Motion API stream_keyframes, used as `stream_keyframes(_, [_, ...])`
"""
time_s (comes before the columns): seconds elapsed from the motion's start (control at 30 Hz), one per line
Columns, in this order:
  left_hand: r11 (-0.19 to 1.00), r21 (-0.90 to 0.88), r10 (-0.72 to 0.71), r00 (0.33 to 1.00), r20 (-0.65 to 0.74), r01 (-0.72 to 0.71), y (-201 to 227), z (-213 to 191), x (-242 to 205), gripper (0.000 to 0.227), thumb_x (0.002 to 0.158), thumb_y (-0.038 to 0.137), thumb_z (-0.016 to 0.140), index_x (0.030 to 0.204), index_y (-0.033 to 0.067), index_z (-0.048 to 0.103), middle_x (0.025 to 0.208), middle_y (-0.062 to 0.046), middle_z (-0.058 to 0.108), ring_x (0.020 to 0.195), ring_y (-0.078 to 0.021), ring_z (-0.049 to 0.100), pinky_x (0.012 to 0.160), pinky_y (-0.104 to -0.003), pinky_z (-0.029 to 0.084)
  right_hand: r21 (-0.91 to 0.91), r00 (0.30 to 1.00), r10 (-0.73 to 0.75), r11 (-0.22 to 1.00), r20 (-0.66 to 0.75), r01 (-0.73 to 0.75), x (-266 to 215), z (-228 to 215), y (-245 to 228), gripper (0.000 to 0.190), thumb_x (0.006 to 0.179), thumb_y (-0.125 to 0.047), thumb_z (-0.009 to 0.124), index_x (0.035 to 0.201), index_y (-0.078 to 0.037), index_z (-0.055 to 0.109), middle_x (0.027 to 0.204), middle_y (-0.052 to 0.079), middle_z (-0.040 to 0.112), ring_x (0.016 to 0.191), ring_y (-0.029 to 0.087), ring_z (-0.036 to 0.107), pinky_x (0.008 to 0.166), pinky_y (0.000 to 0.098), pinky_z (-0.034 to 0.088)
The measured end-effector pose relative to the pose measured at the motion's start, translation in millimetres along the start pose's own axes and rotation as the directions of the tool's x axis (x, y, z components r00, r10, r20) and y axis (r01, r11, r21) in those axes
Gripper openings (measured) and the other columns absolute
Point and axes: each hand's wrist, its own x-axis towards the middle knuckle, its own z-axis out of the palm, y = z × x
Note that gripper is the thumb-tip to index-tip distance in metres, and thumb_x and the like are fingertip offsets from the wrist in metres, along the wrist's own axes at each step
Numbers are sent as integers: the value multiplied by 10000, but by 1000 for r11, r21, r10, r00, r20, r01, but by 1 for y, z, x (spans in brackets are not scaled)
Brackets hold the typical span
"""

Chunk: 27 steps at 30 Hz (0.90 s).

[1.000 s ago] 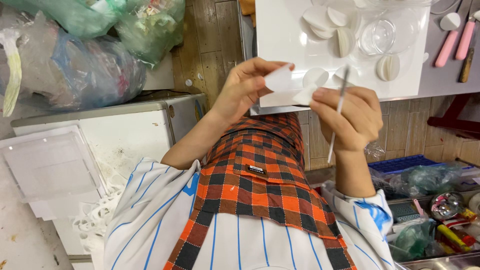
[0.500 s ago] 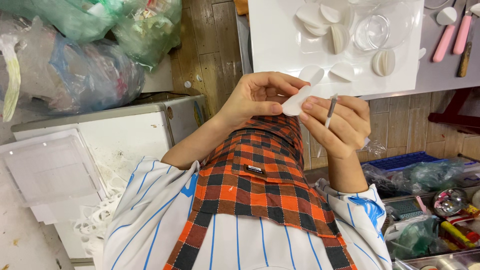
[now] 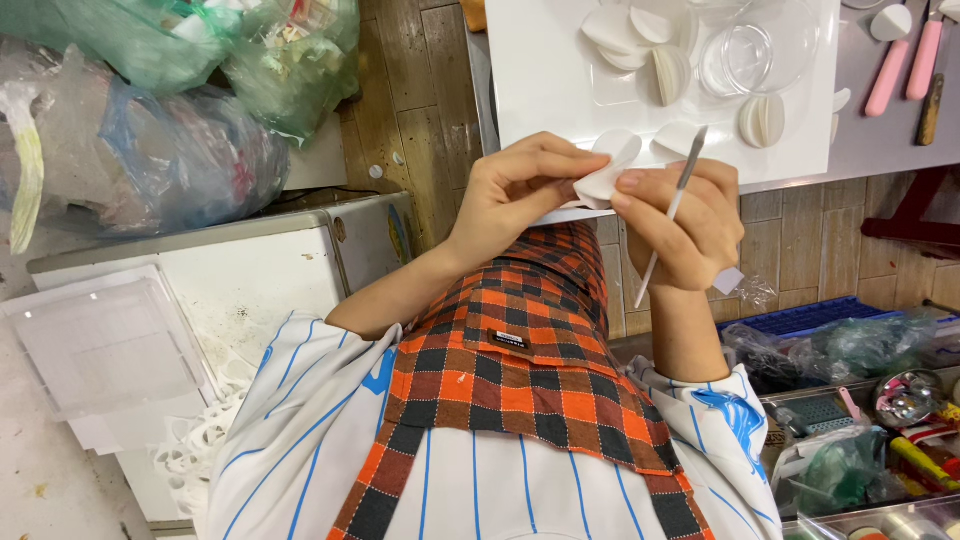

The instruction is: The person repeatedly picks up small white oval pieces from a tray, uses a thin white tool to smooth and shape their edges, and places them back on the tray. The person handles the pieces one at a time, rotating them to work on different sides.

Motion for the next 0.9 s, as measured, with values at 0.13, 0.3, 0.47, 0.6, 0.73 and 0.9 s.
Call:
stream_keyframes(0.13, [851, 436, 327, 945, -4, -293, 3, 4, 5, 259, 949, -23, 772, 1195, 48, 734, 1086, -62, 697, 985, -134, 723, 823, -237, 643, 88, 991, 131, 987, 7, -131, -8, 8, 0, 104, 919, -53, 836, 974, -57, 748, 923, 79, 714, 838, 235, 692, 760, 345, 541])
stream_keyframes(0.3, [845, 457, 307, 952, 13, -279, 3, 2, 6, 137, 926, 17, 807, 1037, 19, 727, 972, -41, 692, 850, -114, 687, 736, -245, 563, 266, 913, 399, 874, 82, -406, -22, 12, 5, 188, 861, -96, 757, 1044, -65, 782, 917, 88, 665, 894, 213, 645, 709, 288, 510])
stream_keyframes(0.47, [983, 122, 144, 986, -79, -134, -9, 3, 12, 85, 1005, 6, 716, 1068, -2, 659, 997, -75, 657, 880, -111, 668, 787, -256, 560, 361, 852, 492, 773, 176, -521, -28, 18, 0, 331, 847, -123, 880, 1124, -28, 724, 1007, 133, 695, 924, 207, 680, 783, 300, 536])
stream_keyframes(0.6, [911, 367, 192, 981, 30, -190, 5, -5, 22, 234, 965, 46, 718, 1143, 7, 571, 959, -59, 697, 897, -107, 709, 804, -253, 583, 311, 824, 476, 768, 307, -560, -20, 8, 6, 221, 962, -31, 844, 1161, -29, 748, 1039, 121, 741, 926, 188, 725, 735, 266, 560])
stream_keyframes(0.73, [526, 732, 277, 901, 334, -433, 29, -15, 29, 199, 956, 80, 768, 1086, 53, 621, 915, -64, 713, 843, -195, 718, 772, -320, 566, 139, 732, 422, 810, 535, -569, -5, -10, 20, 259, 898, -24, 860, 1145, -31, 783, 925, 96, 754, 807, 157, 702, 684, 269, 512])
stream_keyframes(0.9, [578, 732, 244, 933, 266, -360, 31, -12, 32, 176, 966, 106, 766, 1125, 79, 695, 940, -50, 744, 815, -168, 746, 727, -289, 591, 213, 661, 564, 659, 495, -722, -6, -15, 19, 328, 865, -69, 879, 1161, -14, 749, 1013, 101, 764, 916, 161, 734, 800, 252, 565])
